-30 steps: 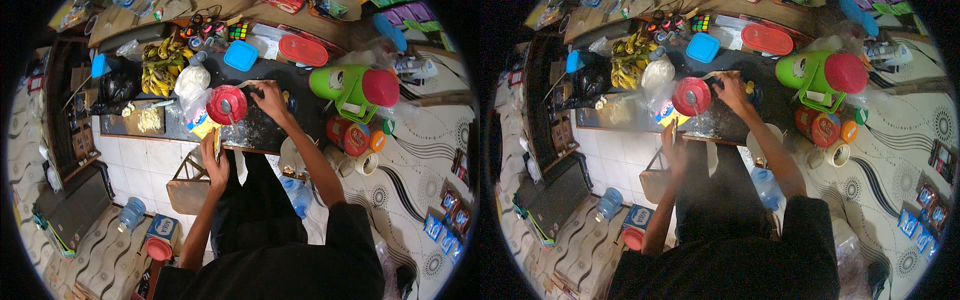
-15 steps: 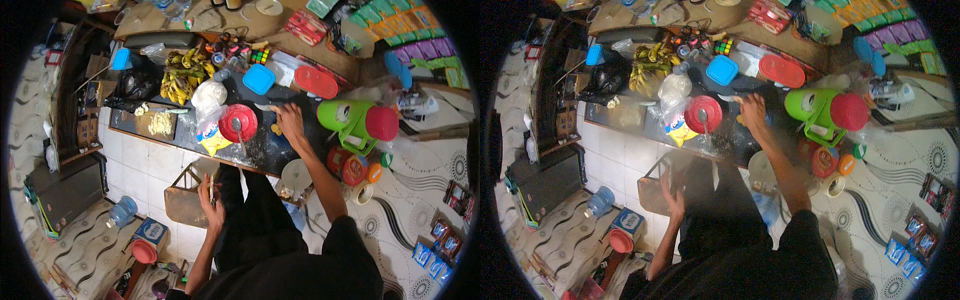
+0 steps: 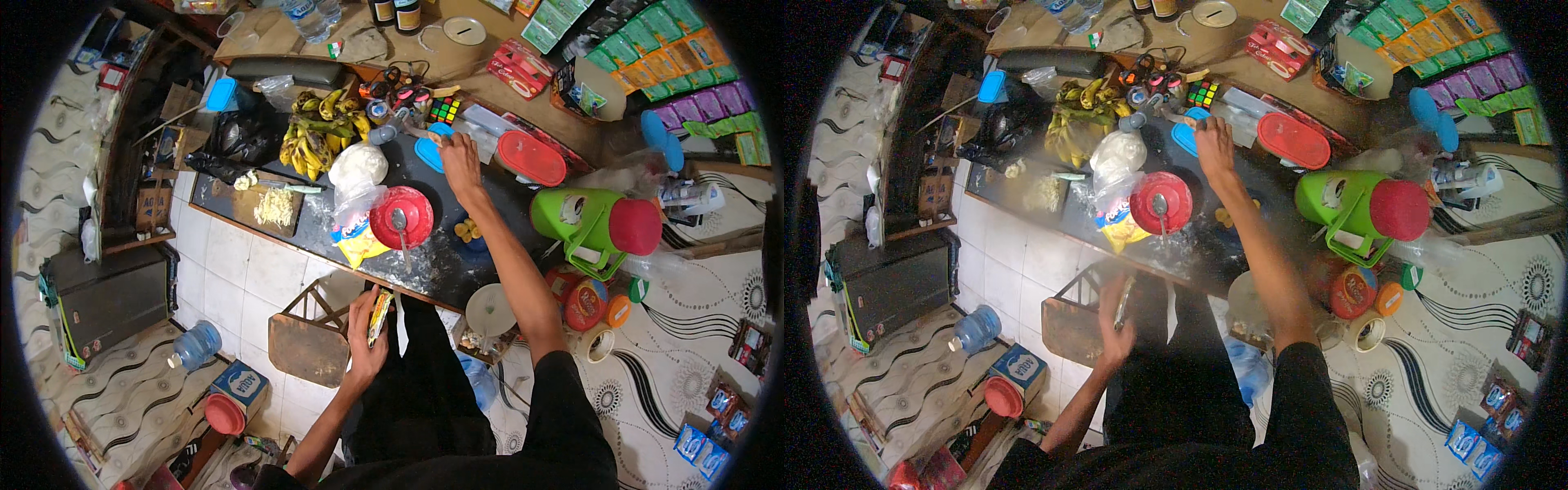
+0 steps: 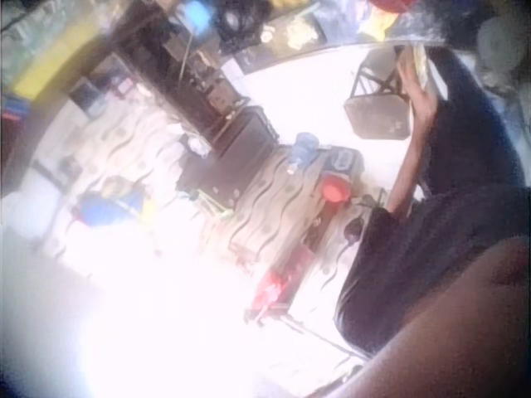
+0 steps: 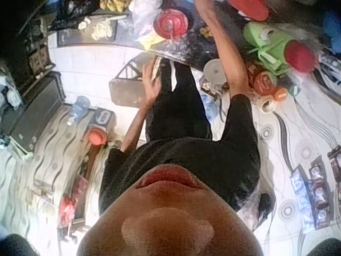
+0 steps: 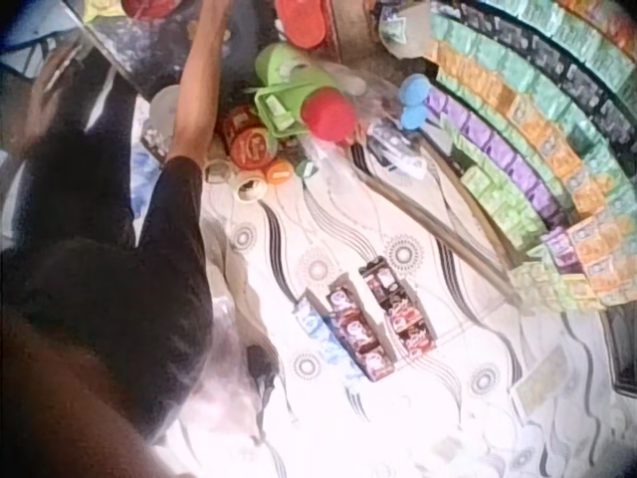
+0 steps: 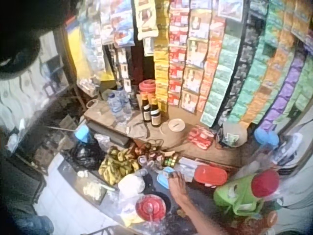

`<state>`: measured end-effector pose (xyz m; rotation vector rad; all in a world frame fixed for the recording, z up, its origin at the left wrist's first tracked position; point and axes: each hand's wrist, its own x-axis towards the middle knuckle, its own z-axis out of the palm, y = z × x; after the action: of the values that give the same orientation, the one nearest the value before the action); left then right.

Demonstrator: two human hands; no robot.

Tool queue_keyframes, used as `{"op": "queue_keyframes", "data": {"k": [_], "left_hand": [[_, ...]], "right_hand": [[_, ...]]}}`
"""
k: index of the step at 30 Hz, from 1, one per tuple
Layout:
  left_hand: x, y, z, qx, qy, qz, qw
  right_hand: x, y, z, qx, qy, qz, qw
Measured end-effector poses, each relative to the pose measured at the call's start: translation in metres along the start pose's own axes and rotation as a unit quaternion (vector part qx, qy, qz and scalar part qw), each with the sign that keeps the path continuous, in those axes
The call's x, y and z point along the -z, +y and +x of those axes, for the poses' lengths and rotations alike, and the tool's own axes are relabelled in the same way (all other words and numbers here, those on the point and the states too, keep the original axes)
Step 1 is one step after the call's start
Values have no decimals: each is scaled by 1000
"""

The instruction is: The person prepares snacks by seasoning them with a packet and then fries them in a pan of oil on a stove, using a spatula to move them.

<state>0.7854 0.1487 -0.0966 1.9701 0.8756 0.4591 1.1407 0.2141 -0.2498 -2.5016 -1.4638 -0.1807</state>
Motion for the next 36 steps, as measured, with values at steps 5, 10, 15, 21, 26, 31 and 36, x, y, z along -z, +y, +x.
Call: {"op": "queue_keyframes", "data": {"k": [5,10,15,21,26,31,36], "left_hand": [[-2,-6,-6,-10,-11,31,999],[-8,-12,-17,68,30,-91,993],[-27,1,20,140,-22,-116,983],[-91,-33,55,36,-211,-66,975],[-151,-48,70,106,-285,-132,944],[-184,-60,82,88,-330,-165,925],[-201,-80,86,148,-308,-227,912]], "right_hand": [[8,8,-8,-8,-8,-5,1000],[73,-31,-54,-47,160,215,962],[81,-76,-218,-321,23,705,632],[51,-97,-300,-438,83,797,407],[28,-66,-299,-460,208,810,298],[18,-39,-304,-443,168,790,389],[17,-20,-283,-537,232,664,465]]}}
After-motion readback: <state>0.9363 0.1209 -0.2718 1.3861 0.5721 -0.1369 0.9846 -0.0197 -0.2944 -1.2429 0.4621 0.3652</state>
